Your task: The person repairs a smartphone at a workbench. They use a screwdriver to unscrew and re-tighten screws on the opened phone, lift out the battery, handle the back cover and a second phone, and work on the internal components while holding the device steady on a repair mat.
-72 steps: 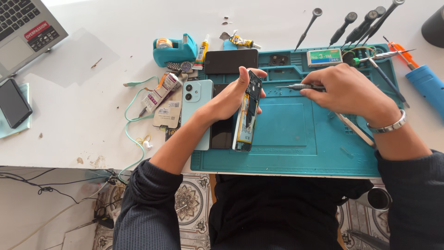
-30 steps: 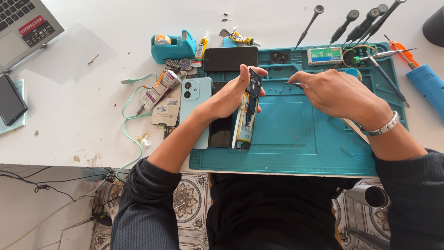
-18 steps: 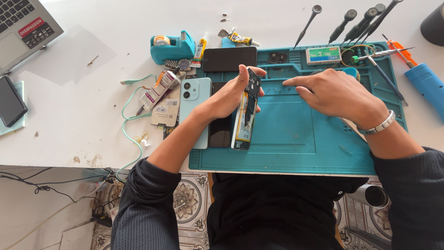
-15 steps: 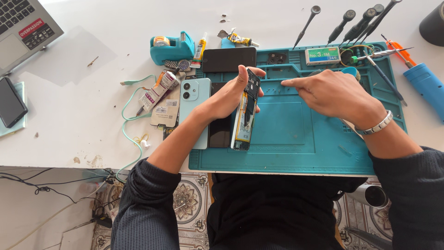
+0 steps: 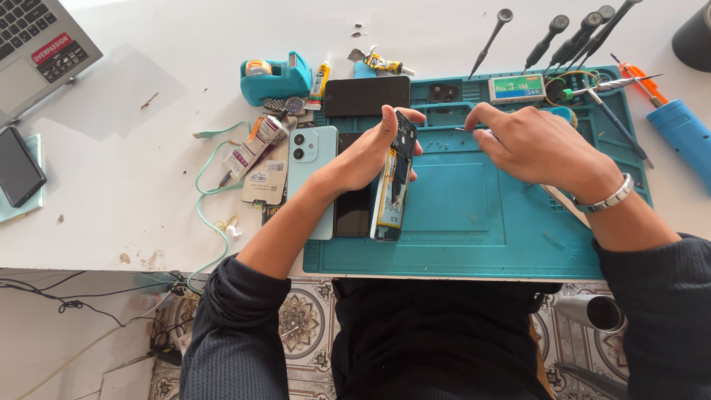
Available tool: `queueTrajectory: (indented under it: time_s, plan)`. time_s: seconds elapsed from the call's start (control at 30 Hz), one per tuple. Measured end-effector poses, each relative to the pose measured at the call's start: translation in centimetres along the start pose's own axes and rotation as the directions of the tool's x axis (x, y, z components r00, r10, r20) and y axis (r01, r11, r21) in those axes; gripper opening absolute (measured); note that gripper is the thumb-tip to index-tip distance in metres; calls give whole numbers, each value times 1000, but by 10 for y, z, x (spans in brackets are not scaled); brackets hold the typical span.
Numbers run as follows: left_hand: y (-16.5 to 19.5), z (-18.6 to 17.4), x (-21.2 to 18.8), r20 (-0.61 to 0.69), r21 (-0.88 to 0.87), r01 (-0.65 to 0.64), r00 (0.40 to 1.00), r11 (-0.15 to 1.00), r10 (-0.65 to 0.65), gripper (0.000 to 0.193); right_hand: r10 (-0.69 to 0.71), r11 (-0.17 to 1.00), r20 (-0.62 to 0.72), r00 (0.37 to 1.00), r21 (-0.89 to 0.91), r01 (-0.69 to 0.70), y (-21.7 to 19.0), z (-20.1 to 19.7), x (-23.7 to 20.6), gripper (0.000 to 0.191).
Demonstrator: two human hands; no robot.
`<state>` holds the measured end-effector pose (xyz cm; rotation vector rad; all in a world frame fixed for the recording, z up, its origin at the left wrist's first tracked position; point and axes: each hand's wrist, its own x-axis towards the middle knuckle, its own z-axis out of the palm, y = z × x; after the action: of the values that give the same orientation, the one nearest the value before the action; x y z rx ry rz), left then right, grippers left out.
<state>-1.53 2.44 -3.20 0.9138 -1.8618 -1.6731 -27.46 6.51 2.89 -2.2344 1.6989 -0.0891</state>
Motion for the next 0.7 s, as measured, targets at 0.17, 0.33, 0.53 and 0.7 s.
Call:
queueTrajectory:
  time_s: [0.17,0.33,0.53,0.7]
  plan:
    - [-1,0,0,6,-7,-5,1000,1000,5,108,-169,984,-158,973,-79,158,6,12,3,23]
    - [-1,-1,-1,5,-31,-5,1000,1000,5,105,-278,960,-275,920,-108,257,11,26,9,16]
    - [-2,-1,0,7,-29,14,1000,999,-14,105,-273,916,-268,924,-365,165,5,36,15,16]
    - [-3,0,2,11,-26,1,1000,1000,-1,105,-306,883,-261,916,-436,171,6,38,18,15]
